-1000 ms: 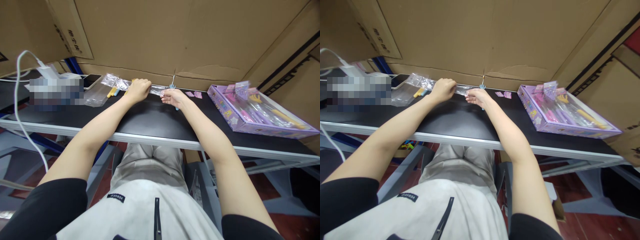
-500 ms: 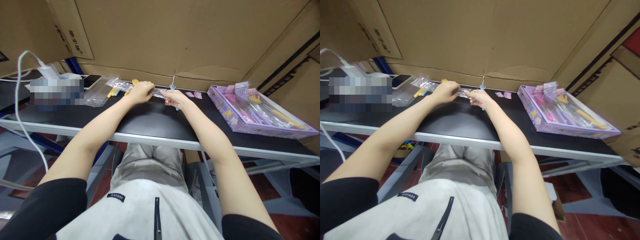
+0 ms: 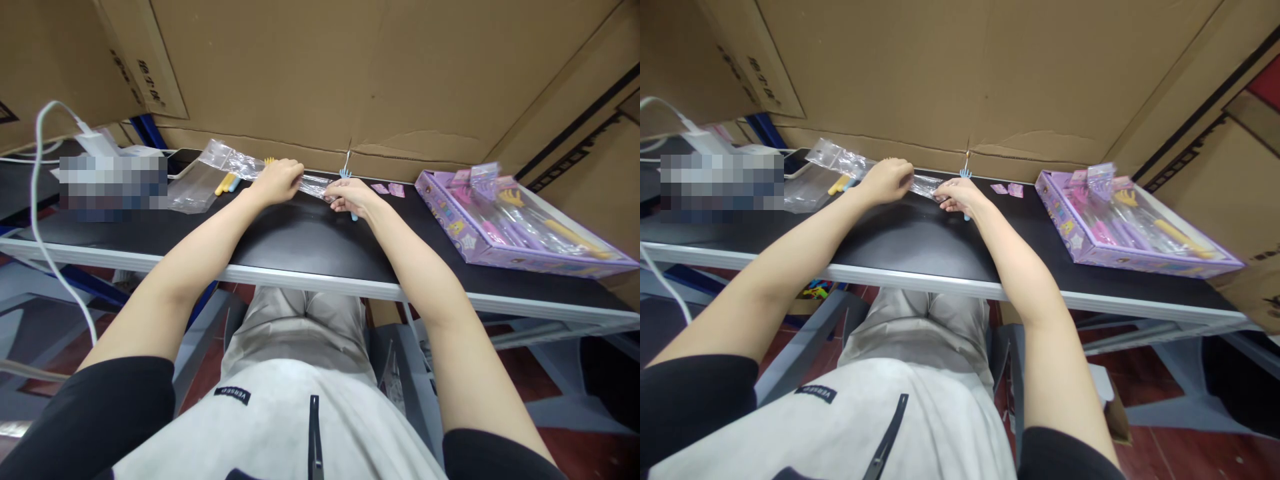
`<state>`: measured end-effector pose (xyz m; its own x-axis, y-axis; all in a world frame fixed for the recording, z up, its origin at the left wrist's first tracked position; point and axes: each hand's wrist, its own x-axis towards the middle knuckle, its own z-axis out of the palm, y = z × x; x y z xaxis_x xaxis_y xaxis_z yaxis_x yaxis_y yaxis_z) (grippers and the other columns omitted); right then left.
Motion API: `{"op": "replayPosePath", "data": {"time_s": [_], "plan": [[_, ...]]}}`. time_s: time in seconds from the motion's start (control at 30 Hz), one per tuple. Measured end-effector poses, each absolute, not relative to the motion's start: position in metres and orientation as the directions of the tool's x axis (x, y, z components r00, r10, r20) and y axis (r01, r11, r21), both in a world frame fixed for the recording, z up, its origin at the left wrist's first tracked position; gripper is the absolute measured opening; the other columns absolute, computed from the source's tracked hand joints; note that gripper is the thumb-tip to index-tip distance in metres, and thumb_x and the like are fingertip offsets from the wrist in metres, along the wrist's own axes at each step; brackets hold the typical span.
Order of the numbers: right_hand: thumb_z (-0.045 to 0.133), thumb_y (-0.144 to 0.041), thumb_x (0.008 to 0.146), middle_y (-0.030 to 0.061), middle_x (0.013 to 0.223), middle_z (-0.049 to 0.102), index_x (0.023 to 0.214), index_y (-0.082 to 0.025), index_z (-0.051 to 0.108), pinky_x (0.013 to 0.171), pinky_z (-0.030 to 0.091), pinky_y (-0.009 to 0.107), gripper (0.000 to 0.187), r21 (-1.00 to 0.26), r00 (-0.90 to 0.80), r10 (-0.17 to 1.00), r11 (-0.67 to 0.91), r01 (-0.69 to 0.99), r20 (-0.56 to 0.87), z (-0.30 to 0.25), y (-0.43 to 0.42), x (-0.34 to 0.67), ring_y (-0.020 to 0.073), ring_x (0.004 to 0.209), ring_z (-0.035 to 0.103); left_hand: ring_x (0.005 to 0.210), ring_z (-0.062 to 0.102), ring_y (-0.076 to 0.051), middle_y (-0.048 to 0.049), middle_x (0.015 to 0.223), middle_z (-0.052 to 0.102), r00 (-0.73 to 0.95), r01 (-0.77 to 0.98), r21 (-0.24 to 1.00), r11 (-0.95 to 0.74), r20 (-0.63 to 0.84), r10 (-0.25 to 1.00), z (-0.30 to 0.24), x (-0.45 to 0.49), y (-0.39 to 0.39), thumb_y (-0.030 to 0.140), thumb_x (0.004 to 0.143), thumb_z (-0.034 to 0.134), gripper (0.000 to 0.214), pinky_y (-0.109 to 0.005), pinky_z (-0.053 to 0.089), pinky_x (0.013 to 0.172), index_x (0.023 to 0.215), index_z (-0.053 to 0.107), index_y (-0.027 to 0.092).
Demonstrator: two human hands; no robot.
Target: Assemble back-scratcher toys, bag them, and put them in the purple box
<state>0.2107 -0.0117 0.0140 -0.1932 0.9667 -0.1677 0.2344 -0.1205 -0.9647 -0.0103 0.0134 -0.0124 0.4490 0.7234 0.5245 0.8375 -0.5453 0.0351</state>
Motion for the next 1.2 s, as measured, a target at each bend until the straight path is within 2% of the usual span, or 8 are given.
{"op": "replayPosePath", "data": {"time_s": [0.17, 0.47, 0.6, 0.67, 0.73, 0.83, 1.0, 1.2], "plan": [[0.075, 0.003, 0.085, -0.0015, 0.065, 0.069, 0.088, -0.018, 0.059, 0.053, 0.051, 0.019, 0.026, -0.969, -0.151, 0.977, -0.12, 0.215, -0.154, 0.018, -0.01, 0.215, 0.0088, 0.05, 0.063, 0.103, 0.066, -0.035, -0.0162, 0.097, 0.071, 0.413, 0.866, 0.033, -0.5, 0.517, 0.75, -0.012, -0.019, 0.018, 0.017, 0.087, 0.054, 0.027, -0.048, 0.05, 0.094, 0.104, 0.074, 0.018], [0.073, 0.006, 0.082, -0.0024, 0.068, 0.068, 0.09, -0.017, 0.064, 0.067, 0.053, 0.019, 0.026, -0.993, -0.216, 0.975, -0.026, 0.116, -0.051, 0.017, -0.004, 0.22, 0.0089, 0.064, 0.066, 0.1, 0.066, -0.033, -0.0122, 0.089, 0.07, 0.386, 0.866, 0.072, -0.495, 0.532, 0.754, -0.01, -0.027, 0.017, 0.023, 0.086, 0.056, 0.024, -0.046, 0.051, 0.092, 0.1, 0.076, 0.022], [0.08, -0.002, 0.08, 0.0012, 0.079, 0.071, 0.092, -0.018, 0.065, 0.076, 0.058, 0.026, 0.025, -0.969, -0.164, 0.986, 0.061, 0.239, 0.022, 0.014, 0.005, 0.227, 0.0136, 0.075, 0.069, 0.1, 0.066, -0.034, -0.0117, 0.086, 0.07, 0.379, 0.873, 0.081, -0.481, 0.51, 0.772, -0.01, -0.03, 0.019, 0.021, 0.082, 0.057, 0.025, -0.047, 0.051, 0.093, 0.098, 0.076, 0.023], [0.08, -0.005, 0.08, 0.0046, 0.088, 0.071, 0.091, -0.019, 0.065, 0.089, 0.06, 0.033, 0.024, -0.891, -0.098, 0.989, 0.144, 0.43, 0.112, 0.011, 0.012, 0.234, 0.0195, 0.091, 0.072, 0.1, 0.067, -0.035, -0.0122, 0.086, 0.07, 0.369, 0.883, 0.078, -0.463, 0.496, 0.786, -0.012, -0.032, 0.022, 0.02, 0.08, 0.058, 0.024, -0.048, 0.051, 0.093, 0.097, 0.075, 0.023], [0.082, -0.007, 0.079, 0.0088, 0.095, 0.071, 0.088, -0.019, 0.064, 0.103, 0.058, 0.041, 0.023, -0.728, -0.07, 0.976, 0.201, 0.656, 0.207, 0.007, 0.019, 0.241, 0.0272, 0.112, 0.071, 0.101, 0.067, -0.036, -0.0124, 0.088, 0.071, 0.355, 0.894, 0.076, -0.442, 0.484, 0.8, -0.014, -0.035, 0.025, 0.02, 0.079, 0.059, 0.023, -0.048, 0.052, 0.094, 0.096, 0.075, 0.023], [0.087, -0.014, 0.077, 0.0126, 0.095, 0.071, 0.083, -0.019, 0.066, 0.112, 0.054, 0.047, 0.022, -0.474, -0.108, 0.976, 0.187, 0.86, 0.189, 0.001, 0.027, 0.248, 0.0353, 0.124, 0.068, 0.105, 0.067, -0.037, -0.0138, 0.094, 0.072, 0.326, 0.919, 0.06, -0.391, 0.444, 0.835, -0.016, -0.036, 0.027, 0.018, 0.078, 0.06, 0.025, -0.05, 0.052, 0.096, 0.098, 0.075, 0.022], [0.081, -0.013, 0.082, 0.0183, 0.089, 0.074, 0.082, -0.016, 0.071, 0.105, 0.058, 0.049, 0.01, -0.279, -0.073, 0.994, 0.092, 0.956, 0.076, 0.001, 0.03, 0.255, 0.0391, 0.117, 0.074, 0.111, 0.067, -0.04, -0.016, 0.104, 0.073, 0.291, 0.936, 0.075, -0.344, 0.385, 0.876, -0.015, -0.04, 0.026, 0.016, 0.077, 0.064, 0.028, -0.051, 0.051, 0.1, 0.102, 0.075, 0.02], [0.079, -0.004, 0.079, 0.0254, 0.103, 0.077, 0.093, -0.009, 0.077, 0.107, 0.057, 0.05, 0.016, -0.275, -0.014, 0.997, 0.033, 0.961, 0.07, 0.007, 0.028, 0.265, 0.0419, 0.122, 0.073, 0.113, 0.064, -0.037, -0.0138, 0.102, 0.07, 0.333, 0.916, 0.071, -0.396, 0.418, 0.845, -0.017, -0.048, 0.032, 0.016, 0.078, 0.065, 0.027, -0.049, 0.051, 0.101, 0.102, 0.075, 0.021]]}}
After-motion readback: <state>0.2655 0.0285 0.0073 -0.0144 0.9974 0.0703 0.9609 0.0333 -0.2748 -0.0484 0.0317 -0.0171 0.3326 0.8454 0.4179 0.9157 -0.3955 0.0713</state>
